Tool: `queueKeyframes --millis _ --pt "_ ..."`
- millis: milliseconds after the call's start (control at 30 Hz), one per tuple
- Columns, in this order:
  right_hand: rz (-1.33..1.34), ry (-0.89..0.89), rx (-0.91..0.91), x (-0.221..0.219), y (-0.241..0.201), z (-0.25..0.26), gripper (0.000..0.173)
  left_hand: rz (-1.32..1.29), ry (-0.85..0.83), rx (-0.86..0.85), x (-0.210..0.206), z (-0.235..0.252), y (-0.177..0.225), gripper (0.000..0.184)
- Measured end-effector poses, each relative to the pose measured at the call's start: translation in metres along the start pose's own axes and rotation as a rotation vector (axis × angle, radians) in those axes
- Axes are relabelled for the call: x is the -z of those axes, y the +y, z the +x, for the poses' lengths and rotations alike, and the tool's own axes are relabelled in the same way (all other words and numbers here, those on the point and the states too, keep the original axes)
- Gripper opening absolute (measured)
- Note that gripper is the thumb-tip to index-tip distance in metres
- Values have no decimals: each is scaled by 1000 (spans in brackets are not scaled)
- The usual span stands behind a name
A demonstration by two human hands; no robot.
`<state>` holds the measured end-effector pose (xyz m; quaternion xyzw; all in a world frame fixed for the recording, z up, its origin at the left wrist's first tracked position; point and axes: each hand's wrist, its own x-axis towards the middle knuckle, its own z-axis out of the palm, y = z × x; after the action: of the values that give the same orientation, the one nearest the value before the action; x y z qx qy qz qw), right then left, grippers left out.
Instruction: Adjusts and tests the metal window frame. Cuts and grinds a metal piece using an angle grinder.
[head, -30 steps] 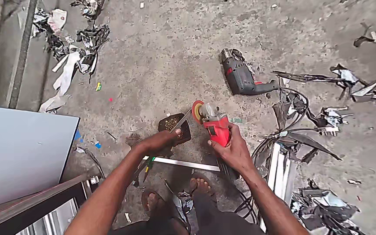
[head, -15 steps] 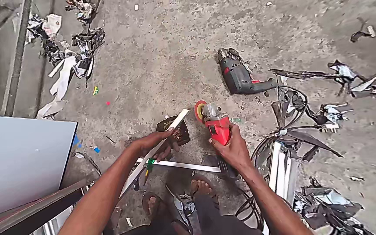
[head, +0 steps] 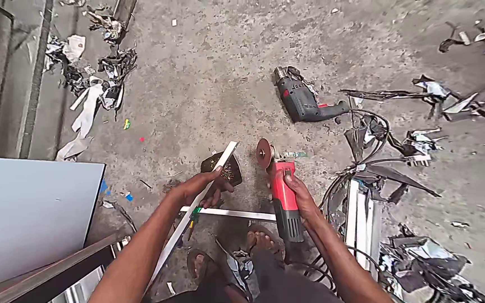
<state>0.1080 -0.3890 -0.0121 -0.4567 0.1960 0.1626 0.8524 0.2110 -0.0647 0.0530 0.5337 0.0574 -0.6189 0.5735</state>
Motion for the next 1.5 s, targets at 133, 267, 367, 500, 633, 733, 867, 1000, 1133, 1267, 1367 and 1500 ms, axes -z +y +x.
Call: queueKeyframes --millis 133,267,367,500,633,733,867,1000,1133,1267,1367,1500 --pt "319 -109 -197 15 9 -5 53 -59 -29 -109 -15 -18 -8 82" --pt "285 -82 -430 34 8 6 56 -169 -130 -311 -34 -48 -21 84" --pt "185 -91 -496 48 1 29 53 -188 -158 -385 -50 -70 -23 86" --pt "182 -188 -557 64 -5 51 46 -203 -190 -436 -68 -86 -17 91" --pt "13 -169 -570 70 -19 53 47 -205 -169 -550 -86 -103 -4 88" --pt "-542 -154 -420 82 -35 41 48 -125 -136 -637 -101 -121 4 85" --pt "-1274 -13 -241 88 -40 29 98 24 -77 -735 -122 -142 9 87" --pt "-1583 72 -18 82 -34 18 59 183 1 -845 -153 -162 9 85" --pt "-1655 87 31 97 -21 16 59 324 62 -938 -187 -193 8 88" --pt "-1628 238 111 89 -13 -1 81 308 90 -1021 -214 -222 0 86" --pt "-1240 342 413 28 -53 -43 89 321 112 -1077 -235 -245 -5 92" --pt "-716 -59 824 -98 -148 -153 33 388 -2 -1034 -266 -252 -5 106"
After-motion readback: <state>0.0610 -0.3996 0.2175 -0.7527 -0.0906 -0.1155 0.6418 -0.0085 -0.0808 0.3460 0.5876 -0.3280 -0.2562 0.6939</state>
